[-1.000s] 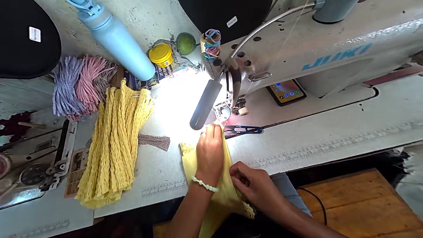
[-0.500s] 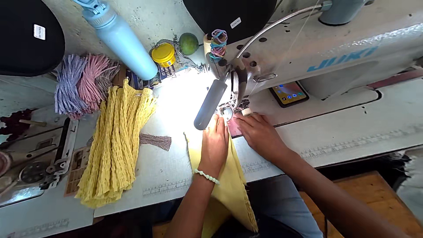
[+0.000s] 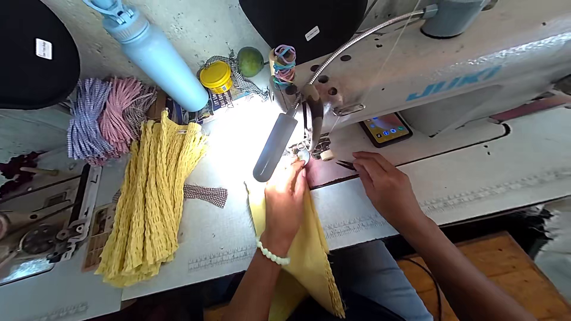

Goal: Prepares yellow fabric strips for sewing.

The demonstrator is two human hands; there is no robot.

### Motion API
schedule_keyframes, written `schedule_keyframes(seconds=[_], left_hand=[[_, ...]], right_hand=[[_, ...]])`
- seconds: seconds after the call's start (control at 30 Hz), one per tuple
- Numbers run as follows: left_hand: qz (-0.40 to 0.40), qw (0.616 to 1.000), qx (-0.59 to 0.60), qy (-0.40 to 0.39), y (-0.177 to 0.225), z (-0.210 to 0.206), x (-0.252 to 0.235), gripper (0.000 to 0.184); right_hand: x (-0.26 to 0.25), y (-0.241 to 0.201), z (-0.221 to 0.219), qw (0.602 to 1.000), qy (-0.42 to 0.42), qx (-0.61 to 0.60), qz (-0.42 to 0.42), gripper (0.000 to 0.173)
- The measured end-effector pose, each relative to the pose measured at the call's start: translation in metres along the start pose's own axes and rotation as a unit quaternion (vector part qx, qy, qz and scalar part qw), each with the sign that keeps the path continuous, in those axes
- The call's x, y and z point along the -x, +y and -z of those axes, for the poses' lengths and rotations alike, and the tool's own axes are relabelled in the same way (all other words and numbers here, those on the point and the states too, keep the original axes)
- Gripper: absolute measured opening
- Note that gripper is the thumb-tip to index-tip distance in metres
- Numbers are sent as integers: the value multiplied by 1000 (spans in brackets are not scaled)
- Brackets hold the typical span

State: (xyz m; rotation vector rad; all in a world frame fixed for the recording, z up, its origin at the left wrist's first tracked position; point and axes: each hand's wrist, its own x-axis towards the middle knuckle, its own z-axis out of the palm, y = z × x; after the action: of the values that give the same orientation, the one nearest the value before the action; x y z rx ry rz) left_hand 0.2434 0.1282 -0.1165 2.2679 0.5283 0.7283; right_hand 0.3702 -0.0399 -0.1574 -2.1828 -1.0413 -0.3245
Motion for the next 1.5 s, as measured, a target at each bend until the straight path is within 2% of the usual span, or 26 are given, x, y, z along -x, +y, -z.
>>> schedule_keyframes(seconds=[0.1,0.2,0.27,0.33,0.4,0.43,0.5,0.57,0.63,0.73,0.8,0.87,0.97,1.03,1.1,1.17,1.23,1.3,1.4,1.5], left_hand=[[101,967,223,65,25,4,-3,18],[169,918,340,118,40,-3,-9,17],[196,893,373,157,47,-10,-16,11],[208,886,371,186,50,-15,-23,8],[209,891,356,191,50,-15,-25,8],[196,903,336,182,49,-13,-23,6],[144,944,263,140,41,-7,-10,3],[73,977,185,78,31,-3,14,6],[29,990,136,28,25,-2,40,8],[-41,995,70,52,23,0,65,6],[-134,987,18,89,26,10,61,7],[-243,966,-53,75,35,25,45,12],[-367,917,-153,-39,50,37,13,20],[-398,899,-152,-105,48,33,0,17],[-378,910,-112,-126,38,24,-1,16],[-296,945,-61,-126,21,18,3,15],[-188,977,-31,-93,1,13,8,15],[-113,993,-27,-36,-15,9,13,13],[-93,993,-70,27,-15,4,17,10],[-105,987,-110,44,-7,1,17,10]], right_hand=[[1,-12,12,993,9,-86,-78,27],[8,-25,16,974,3,-192,-124,33],[12,-32,16,960,1,-250,-124,41],[14,-38,15,949,3,-291,-123,50],[14,-43,15,940,10,-321,-117,47],[12,-46,16,936,14,-332,-113,40],[6,-54,17,932,19,-347,-100,25],[-3,-63,19,926,6,-367,-86,23],[-11,-73,20,911,-31,-403,-86,25],[-15,-84,18,889,-68,-443,-98,22],[-9,-80,18,896,-68,-432,-68,21],[2,-67,21,907,-60,-414,-40,23],[21,-46,31,928,-66,-365,-16,23],[33,-33,39,941,-82,-330,-8,22],[39,-19,44,956,-81,-281,-14,24],[40,-9,43,982,-61,-177,-36,26],[33,-6,41,994,-55,-69,-62,28],[22,-12,36,995,-68,-29,-69,41],[4,-37,21,997,-74,-9,-16,34],[-12,-64,3,995,-98,7,20,27]])
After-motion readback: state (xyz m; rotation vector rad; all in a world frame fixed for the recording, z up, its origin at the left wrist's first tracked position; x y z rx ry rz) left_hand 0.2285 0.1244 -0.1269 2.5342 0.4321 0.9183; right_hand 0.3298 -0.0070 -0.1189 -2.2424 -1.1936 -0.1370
